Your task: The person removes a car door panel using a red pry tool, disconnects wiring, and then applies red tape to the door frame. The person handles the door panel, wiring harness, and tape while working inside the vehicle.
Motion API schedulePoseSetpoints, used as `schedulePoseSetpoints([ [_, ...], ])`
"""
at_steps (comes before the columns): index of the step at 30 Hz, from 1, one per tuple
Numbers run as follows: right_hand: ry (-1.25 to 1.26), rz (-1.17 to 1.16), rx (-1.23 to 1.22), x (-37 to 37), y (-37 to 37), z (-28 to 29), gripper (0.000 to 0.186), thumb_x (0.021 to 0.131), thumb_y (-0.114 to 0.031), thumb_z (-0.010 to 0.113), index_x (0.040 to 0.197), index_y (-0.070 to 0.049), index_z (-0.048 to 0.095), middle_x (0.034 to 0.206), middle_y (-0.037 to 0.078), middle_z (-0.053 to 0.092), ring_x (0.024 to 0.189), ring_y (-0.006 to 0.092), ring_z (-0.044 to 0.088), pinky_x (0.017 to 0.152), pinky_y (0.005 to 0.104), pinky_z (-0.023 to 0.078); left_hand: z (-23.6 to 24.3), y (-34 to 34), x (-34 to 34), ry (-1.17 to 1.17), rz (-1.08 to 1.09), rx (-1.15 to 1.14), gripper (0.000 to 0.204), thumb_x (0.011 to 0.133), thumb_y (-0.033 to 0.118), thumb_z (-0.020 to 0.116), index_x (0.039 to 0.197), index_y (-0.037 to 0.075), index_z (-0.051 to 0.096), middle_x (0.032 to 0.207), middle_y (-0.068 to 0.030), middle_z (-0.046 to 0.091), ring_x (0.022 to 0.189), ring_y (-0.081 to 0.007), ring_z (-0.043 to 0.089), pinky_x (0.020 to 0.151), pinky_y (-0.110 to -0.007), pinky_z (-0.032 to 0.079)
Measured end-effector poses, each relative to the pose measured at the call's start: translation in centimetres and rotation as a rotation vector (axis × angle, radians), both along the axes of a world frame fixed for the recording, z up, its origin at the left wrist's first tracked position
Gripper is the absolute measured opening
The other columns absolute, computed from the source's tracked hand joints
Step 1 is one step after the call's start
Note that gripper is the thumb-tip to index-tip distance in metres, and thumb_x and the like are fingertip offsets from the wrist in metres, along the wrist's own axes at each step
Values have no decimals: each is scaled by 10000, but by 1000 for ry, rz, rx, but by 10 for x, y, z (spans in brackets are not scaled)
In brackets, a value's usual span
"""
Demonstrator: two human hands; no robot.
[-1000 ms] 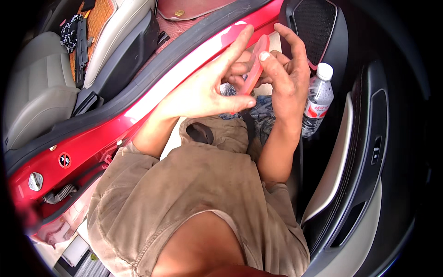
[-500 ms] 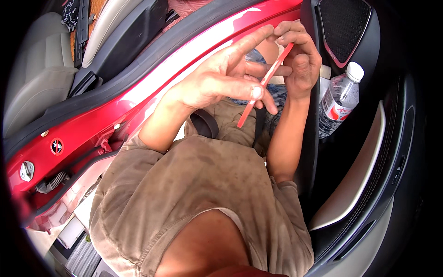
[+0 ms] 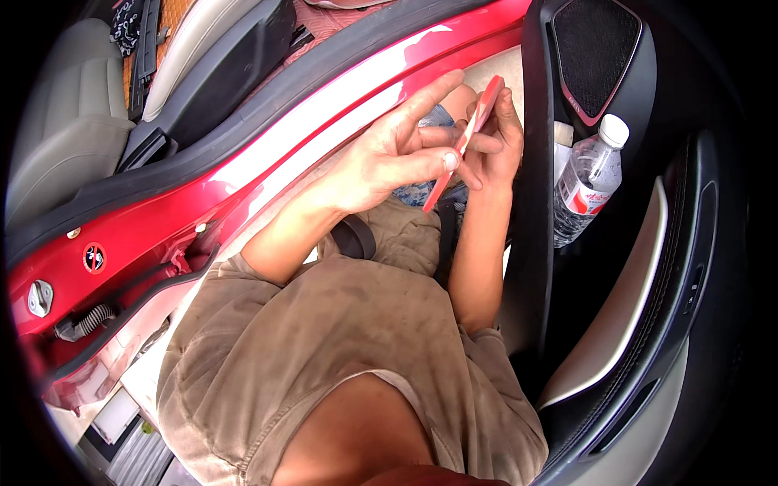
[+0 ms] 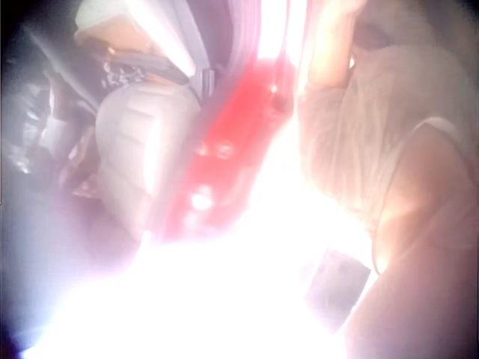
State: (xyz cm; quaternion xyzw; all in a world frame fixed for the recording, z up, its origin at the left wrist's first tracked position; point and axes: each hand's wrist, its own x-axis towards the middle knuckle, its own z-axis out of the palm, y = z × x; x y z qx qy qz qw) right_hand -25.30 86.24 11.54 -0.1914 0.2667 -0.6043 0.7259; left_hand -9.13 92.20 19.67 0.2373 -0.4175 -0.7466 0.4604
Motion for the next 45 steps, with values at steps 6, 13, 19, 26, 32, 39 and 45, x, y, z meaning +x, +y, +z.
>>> schedulePoseSetpoints([
  [6, -167, 75, 175, 9, 17, -3, 379, 993, -386, 521, 1171, -54, 567, 995, 65, 639, 850, 162, 640, 677, 273, 561, -13, 1, 1, 55, -9, -56, 818, 951, 45, 557, 1561, 115, 18, 1274, -246, 576, 1006, -253, 661, 945, -378, 467],
  [13, -212, 129, 285, 7, 18, -18, 442, 995, -470, 473, 1193, -81, 541, 982, 71, 627, 728, 154, 651, 483, 252, 554, -16, -1, -5, 85, -12, -67, 914, 890, 35, 635, 1563, 133, 25, 1362, -206, 509, 1078, -257, 623, 953, -378, 458],
  [19, -708, 417, -7, 7, 18, -90, 426, 984, -360, 491, 1288, -61, 481, 986, 116, 622, 650, 182, 638, 420, 222, 490, -23, -1, 1, -62, 1, -175, 927, 867, -35, 595, 1566, 143, 12, 1320, -161, 546, 1151, -217, 562, 1011, -389, 418],
  [26, -142, 92, 223, 28, 31, -12, 369, 917, -95, 551, 1266, 4, 484, 1051, 122, 637, 740, 212, 677, 639, 291, 567, -9, -7, 12, -112, 105, -304, 862, 822, 8, 608, 1538, 51, 130, 1261, -134, 542, 1091, -178, 570, 971, -351, 440],
  [32, 846, -287, -807, 32, -5, 76, 732, 722, -50, 665, 1406, -6, 408, 1424, 182, 456, 1392, 370, 332, 1167, 514, 183, 18, -17, 40, -38, 19, -130, 806, 863, 7, 571, 1533, 131, 140, 1079, -139, 617, 750, -74, 563, 629, -240, 481],
  [39, 1111, 32, -1167, 32, -25, 123, 313, 680, 31, 707, 992, 7, 685, 1066, 159, 638, 981, 298, 627, 859, 380, 498, 15, -22, 61, 43, 28, -152, 776, 876, 218, 650, 1491, 79, 198, 996, -174, 634, 608, -118, 570, 574, -227, 466],
  [45, 610, 173, -886, 21, -26, 80, 198, 770, -19, 757, 908, 18, 619, 953, 118, 589, 898, 215, 597, 809, 346, 513, 14, -17, 66, 42, -61, -182, 764, 805, 79, 600, 1473, 74, 228, 1116, -194, 629, 774, -168, 659, 664, -260, 500],
])
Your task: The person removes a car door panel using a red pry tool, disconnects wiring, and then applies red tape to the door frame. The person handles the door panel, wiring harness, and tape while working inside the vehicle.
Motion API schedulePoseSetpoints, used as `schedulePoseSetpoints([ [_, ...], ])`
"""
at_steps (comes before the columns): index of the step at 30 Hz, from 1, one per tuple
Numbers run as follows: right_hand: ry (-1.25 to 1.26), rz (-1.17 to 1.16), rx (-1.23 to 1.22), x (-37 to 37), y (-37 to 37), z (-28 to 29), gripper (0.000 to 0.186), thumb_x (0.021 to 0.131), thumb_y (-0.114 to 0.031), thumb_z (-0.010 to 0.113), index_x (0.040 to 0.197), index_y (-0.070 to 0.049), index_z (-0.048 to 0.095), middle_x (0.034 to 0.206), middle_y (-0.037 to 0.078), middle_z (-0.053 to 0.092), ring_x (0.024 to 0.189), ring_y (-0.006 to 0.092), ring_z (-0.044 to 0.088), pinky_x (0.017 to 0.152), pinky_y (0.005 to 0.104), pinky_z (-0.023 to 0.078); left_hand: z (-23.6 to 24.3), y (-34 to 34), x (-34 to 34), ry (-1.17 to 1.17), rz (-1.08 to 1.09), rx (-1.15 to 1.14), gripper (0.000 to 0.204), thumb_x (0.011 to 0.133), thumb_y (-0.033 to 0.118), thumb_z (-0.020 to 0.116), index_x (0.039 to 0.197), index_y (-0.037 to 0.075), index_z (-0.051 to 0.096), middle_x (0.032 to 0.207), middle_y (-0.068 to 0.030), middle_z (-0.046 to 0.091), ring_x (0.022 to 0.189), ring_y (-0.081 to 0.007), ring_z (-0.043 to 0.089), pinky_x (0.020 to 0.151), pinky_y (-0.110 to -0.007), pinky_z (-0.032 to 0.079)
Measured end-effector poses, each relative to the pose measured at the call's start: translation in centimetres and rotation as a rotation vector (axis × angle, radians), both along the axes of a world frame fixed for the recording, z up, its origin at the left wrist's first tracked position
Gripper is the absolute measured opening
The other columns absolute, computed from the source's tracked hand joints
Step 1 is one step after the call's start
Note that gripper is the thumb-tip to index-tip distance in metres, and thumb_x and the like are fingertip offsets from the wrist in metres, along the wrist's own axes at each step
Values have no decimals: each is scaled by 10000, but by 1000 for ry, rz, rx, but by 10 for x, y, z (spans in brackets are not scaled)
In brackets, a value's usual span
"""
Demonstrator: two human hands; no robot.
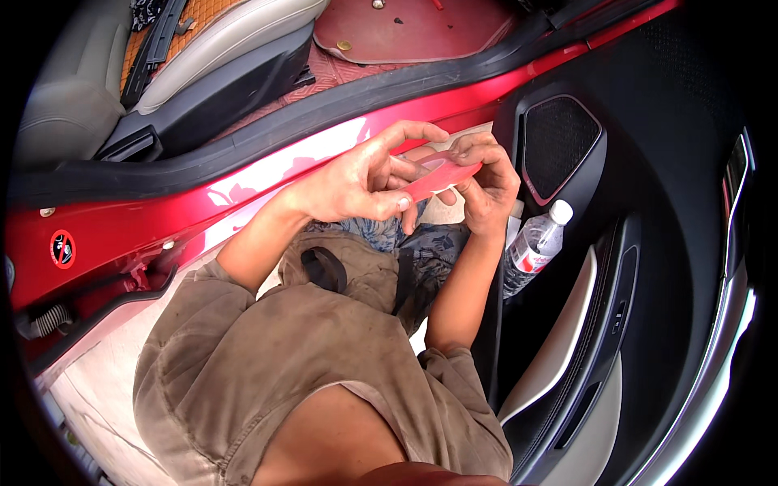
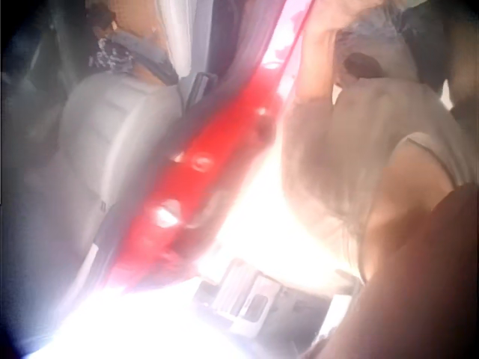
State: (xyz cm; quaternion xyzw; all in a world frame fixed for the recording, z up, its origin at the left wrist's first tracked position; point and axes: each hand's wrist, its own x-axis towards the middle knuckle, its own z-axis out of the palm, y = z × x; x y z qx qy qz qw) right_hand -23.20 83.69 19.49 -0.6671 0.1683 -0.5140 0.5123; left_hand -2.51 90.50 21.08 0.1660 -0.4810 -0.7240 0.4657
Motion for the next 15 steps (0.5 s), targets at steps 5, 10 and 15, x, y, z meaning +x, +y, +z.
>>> schedulePoseSetpoints([
  [5, -114, 12, 147, -3, 10, -30, 224, 780, -11, 754, 935, -3, 592, 947, 105, 579, 908, 218, 593, 829, 345, 508, -9, 1, 1, -47, -74, 8, 747, 782, 85, 627, 1442, 51, 278, 1176, -188, 613, 880, -216, 688, 653, -251, 485],
  [10, -385, 34, 388, -3, 22, -56, 260, 795, -21, 746, 996, -32, 582, 924, 85, 574, 860, 193, 553, 797, 324, 472, -19, 4, -3, -22, -139, 30, 713, 808, 63, 611, 1437, 38, 278, 1231, -202, 588, 891, -236, 688, 653, -260, 488],
  [15, -422, -14, 449, -12, 32, -89, 292, 851, -77, 708, 1107, -51, 568, 1022, 105, 564, 905, 229, 596, 879, 397, 520, -31, -1, -14, 38, -161, 32, 655, 852, 99, 617, 1420, 35, 297, 1208, -203, 582, 901, -248, 689, 611, -253, 492],
])
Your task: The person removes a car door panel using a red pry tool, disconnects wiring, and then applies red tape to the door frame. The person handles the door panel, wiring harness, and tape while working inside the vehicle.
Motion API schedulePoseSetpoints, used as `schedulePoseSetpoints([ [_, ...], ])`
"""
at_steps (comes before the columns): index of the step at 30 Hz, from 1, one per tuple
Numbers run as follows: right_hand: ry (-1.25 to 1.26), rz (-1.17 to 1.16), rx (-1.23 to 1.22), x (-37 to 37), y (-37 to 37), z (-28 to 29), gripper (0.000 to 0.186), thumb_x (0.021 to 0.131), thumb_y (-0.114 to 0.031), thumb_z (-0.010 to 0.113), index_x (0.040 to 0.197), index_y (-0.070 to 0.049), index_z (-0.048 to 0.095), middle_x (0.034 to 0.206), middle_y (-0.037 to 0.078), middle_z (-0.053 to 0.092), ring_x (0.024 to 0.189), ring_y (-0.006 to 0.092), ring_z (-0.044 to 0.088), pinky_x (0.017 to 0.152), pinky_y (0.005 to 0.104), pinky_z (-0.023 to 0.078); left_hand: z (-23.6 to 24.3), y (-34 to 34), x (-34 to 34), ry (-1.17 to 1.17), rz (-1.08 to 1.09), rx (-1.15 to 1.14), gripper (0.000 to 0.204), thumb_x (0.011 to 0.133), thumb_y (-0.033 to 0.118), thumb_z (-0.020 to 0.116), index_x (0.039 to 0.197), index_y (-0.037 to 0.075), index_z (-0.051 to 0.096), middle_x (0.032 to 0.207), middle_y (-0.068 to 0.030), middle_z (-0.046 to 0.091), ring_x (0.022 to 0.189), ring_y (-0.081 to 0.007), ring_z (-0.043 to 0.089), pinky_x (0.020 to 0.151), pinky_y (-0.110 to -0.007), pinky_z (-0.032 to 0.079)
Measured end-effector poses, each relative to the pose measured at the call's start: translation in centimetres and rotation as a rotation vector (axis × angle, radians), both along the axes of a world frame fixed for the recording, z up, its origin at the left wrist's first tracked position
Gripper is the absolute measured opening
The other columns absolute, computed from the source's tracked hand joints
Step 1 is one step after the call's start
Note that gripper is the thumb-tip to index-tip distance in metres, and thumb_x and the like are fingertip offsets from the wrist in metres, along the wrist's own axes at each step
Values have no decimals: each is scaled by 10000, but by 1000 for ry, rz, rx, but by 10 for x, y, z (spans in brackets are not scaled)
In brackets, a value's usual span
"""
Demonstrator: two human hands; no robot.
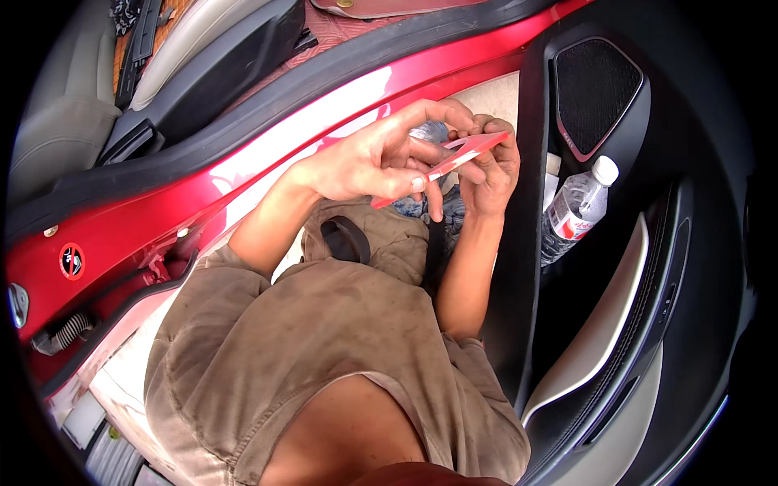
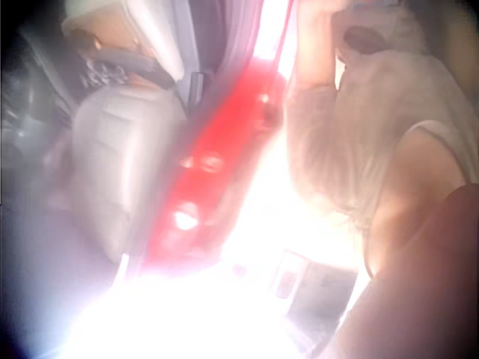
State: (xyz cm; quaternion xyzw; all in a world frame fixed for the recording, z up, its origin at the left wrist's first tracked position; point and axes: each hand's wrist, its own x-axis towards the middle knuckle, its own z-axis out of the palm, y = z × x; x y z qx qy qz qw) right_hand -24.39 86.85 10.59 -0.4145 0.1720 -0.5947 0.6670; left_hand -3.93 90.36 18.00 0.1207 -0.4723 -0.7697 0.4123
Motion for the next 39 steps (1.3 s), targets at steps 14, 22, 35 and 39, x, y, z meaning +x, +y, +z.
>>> schedulePoseSetpoints([
  [14, 182, -213, 11, -11, 10, 12, 361, 825, -45, 728, 1129, 29, 548, 988, 97, 611, 880, 128, 554, 790, 254, 454, -13, 8, -30, -69, 189, 22, 602, 880, 275, 525, 1392, 20, 337, 1147, -96, 477, 602, -78, 403, 489, -202, 312],
  [22, 746, -620, -202, -3, 21, 27, 447, 813, -52, 730, 1220, 40, 569, 1127, 172, 597, 951, 204, 581, 881, 330, 468, -4, 11, -29, -141, 254, 306, 769, 841, 443, 592, 1427, 46, 291, 1170, -99, 518, 756, -96, 424, 636, -245, 364],
  [35, 926, -603, -797, 9, 32, 87, 248, 600, 8, 808, 833, -3, 723, 784, 101, 668, 704, 235, 654, 674, 358, 548, 9, 24, -22, -528, 204, -210, 865, 791, -10, 425, 1482, -49, -94, 1517, -306, 156, 1463, -382, 166, 1168, -406, 196],
  [39, 1058, -593, -855, 6, 34, 93, 204, 612, -13, 802, 800, -18, 721, 773, 74, 669, 738, 219, 671, 674, 337, 537, 20, 26, -21, -861, 254, -464, 837, 853, 34, 460, 1504, -60, -56, 1499, -351, 173, 1416, -465, 227, 1149, -450, 252],
])
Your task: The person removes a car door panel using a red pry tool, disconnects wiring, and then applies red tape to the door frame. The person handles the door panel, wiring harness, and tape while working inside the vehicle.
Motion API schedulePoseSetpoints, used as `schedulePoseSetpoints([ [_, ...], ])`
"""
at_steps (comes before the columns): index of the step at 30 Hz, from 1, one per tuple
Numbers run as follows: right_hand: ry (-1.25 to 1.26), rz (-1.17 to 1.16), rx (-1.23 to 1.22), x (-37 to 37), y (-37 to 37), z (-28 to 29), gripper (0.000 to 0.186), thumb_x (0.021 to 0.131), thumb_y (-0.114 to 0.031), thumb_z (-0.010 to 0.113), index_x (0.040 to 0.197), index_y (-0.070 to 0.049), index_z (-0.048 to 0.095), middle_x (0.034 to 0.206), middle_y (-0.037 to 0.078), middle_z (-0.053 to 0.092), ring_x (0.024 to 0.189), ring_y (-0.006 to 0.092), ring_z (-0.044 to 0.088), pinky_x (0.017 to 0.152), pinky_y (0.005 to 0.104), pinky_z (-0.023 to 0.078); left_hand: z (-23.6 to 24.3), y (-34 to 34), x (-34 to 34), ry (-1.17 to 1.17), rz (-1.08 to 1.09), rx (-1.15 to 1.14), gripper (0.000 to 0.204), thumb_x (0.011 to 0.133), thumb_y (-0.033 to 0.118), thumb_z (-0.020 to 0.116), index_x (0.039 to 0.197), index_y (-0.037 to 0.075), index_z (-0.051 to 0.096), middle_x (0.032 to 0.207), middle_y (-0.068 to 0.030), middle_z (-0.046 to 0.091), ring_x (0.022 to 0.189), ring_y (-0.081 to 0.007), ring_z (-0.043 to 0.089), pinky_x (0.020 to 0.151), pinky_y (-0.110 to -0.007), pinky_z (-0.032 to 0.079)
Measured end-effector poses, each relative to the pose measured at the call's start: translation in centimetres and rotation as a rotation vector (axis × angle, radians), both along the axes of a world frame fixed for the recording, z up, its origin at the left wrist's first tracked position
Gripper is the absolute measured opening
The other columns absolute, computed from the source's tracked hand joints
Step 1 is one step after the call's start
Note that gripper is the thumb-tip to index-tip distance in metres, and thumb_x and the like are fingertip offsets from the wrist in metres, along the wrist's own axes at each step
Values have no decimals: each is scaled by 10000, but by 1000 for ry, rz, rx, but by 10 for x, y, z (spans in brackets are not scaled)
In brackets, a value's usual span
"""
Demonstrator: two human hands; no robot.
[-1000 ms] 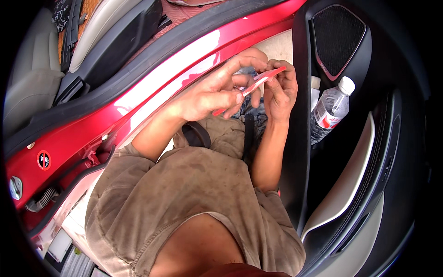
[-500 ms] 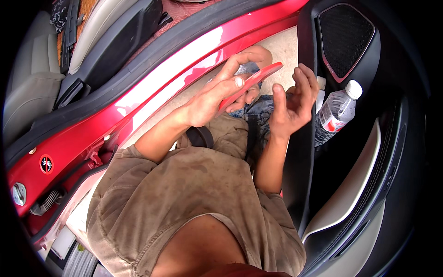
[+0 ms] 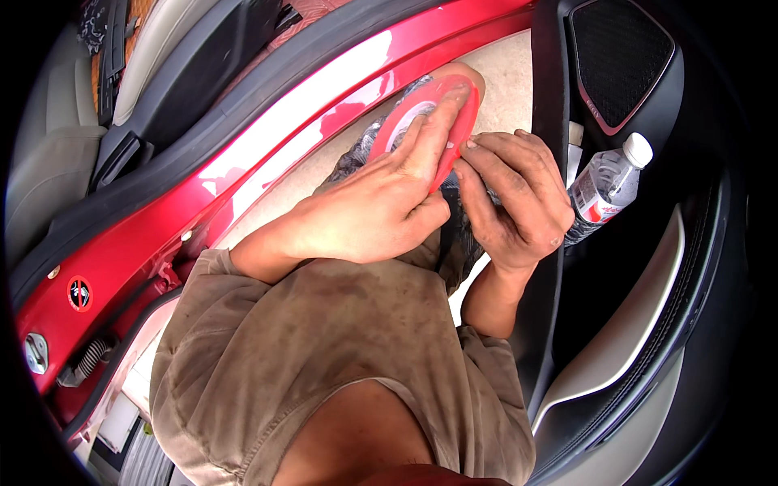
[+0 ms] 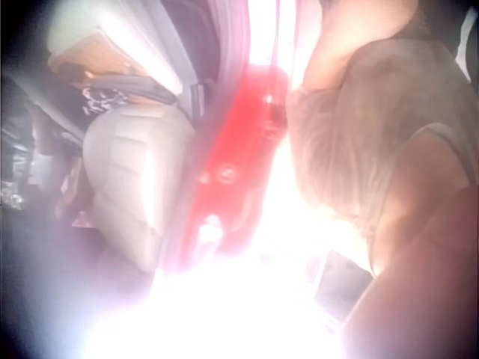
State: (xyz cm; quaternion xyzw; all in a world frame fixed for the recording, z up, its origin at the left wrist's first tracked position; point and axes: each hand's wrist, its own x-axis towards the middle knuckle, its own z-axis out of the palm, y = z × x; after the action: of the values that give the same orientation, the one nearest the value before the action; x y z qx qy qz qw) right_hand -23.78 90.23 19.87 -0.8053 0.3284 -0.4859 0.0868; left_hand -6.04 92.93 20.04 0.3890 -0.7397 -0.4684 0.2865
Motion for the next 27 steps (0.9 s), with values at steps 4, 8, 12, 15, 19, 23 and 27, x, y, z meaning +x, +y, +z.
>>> schedulePoseSetpoints([
  [4, 55, -74, -51, 4, 4, -3, 200, 609, -28, 797, 785, -48, 705, 771, 52, 667, 724, 215, 665, 669, 329, 531, -3, 8, -3, -25, 64, 26, 818, 853, 26, 494, 1510, -60, 15, 1370, -373, 306, 1256, -515, 401, 1031, -480, 385],
  [8, 32, -91, -90, 7, -2, -17, 182, 617, -14, 781, 765, -50, 682, 762, 55, 656, 707, 226, 655, 656, 328, 533, -5, 11, -8, -109, 122, 24, 808, 841, 17, 531, 1501, -70, 74, 1200, -353, 420, 1011, -505, 566, 854, -494, 484],
  [12, -6, -77, -60, 6, -5, -27, 151, 643, 6, 759, 756, -39, 669, 756, 68, 645, 708, 240, 649, 652, 328, 540, 8, 9, -6, -283, 109, -3, 779, 839, 30, 552, 1489, -73, 136, 1095, -317, 454, 864, -473, 607, 746, -497, 500],
  [15, -34, -42, 51, 5, -5, -28, 150, 651, -2, 762, 768, -28, 672, 766, 78, 646, 722, 252, 649, 652, 334, 543, 9, 7, -4, -323, 99, 22, 766, 843, 37, 552, 1490, -64, 155, 1107, -322, 451, 876, -474, 603, 758, -490, 498],
  [19, -43, 76, 125, -8, -7, -20, 200, 631, -24, 793, 806, -17, 696, 790, 86, 661, 754, 261, 660, 657, 339, 546, 10, 7, -2, -269, 76, 66, 781, 826, 44, 548, 1506, -9, 168, 1132, -296, 464, 928, -456, 577, 780, -475, 493],
  [23, 40, 73, 76, -12, -3, -9, 252, 598, -29, 817, 832, -31, 723, 811, 75, 677, 783, 258, 673, 656, 334, 554, 12, 7, -4, -291, 98, 90, 842, 784, 43, 542, 1541, 84, 173, 1183, -248, 486, 1026, -437, 522, 814, -465, 481],
  [27, 99, 41, -14, -13, 0, -8, 262, 584, -38, 810, 830, -42, 720, 808, 66, 674, 765, 246, 667, 627, 319, 553, 17, 8, -5, -328, 81, -12, 747, 827, 47, 580, 1472, -71, 221, 1096, -324, 461, 880, -454, 608, 757, -479, 504],
])
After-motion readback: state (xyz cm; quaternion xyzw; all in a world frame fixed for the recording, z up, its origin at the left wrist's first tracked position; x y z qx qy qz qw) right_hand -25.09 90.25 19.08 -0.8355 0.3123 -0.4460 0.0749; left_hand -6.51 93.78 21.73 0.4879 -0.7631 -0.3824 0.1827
